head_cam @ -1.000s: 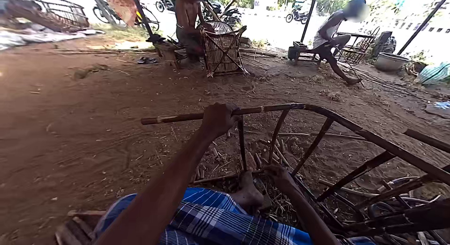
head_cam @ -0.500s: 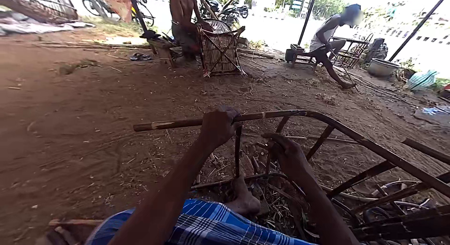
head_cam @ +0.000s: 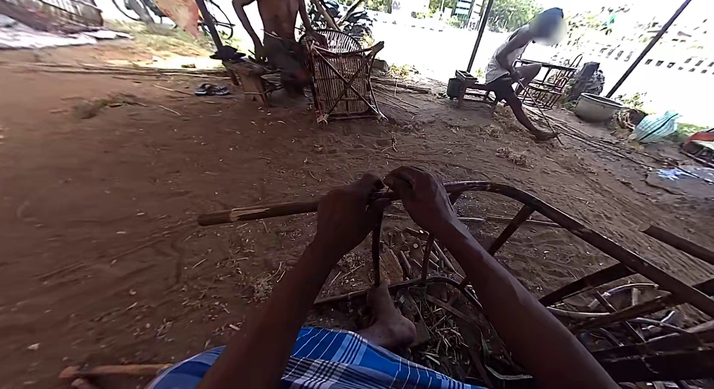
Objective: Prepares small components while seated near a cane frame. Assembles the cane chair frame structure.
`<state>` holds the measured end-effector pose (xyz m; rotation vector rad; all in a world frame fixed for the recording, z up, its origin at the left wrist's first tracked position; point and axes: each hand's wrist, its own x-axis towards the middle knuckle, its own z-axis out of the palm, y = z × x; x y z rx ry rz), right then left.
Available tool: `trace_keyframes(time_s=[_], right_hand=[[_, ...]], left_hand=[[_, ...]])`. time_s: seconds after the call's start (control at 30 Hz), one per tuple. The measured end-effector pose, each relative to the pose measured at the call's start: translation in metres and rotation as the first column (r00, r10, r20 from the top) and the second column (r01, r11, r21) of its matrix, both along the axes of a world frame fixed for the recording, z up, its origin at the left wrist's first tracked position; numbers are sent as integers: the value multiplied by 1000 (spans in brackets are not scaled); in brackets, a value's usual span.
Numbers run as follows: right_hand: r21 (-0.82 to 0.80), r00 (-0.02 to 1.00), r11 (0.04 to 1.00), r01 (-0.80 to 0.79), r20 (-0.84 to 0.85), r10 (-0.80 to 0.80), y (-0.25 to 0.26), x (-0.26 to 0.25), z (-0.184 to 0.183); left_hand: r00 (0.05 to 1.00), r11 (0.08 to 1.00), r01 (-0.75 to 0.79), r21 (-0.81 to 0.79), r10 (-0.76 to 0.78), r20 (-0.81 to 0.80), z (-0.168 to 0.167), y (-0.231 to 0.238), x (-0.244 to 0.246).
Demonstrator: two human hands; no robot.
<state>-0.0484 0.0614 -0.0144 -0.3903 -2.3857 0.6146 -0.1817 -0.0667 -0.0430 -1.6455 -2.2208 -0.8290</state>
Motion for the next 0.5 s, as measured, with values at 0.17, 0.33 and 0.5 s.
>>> trace_keyframes(time_s=[0.17, 0.33, 0.5], right_hand=[[125, 998, 992, 1, -57, 6, -6, -13, -8], [54, 989, 994, -96, -110, 101, -17, 28, -7], [-440, 682, 875, -203, 577, 449, -79, 200, -90]], left_hand=[[994, 997, -63, 44, 58, 91, -3, -3, 0], [986, 999, -22, 38, 16, 168, -4, -5, 9], [985, 995, -58, 78, 45, 167, -9, -4, 16]])
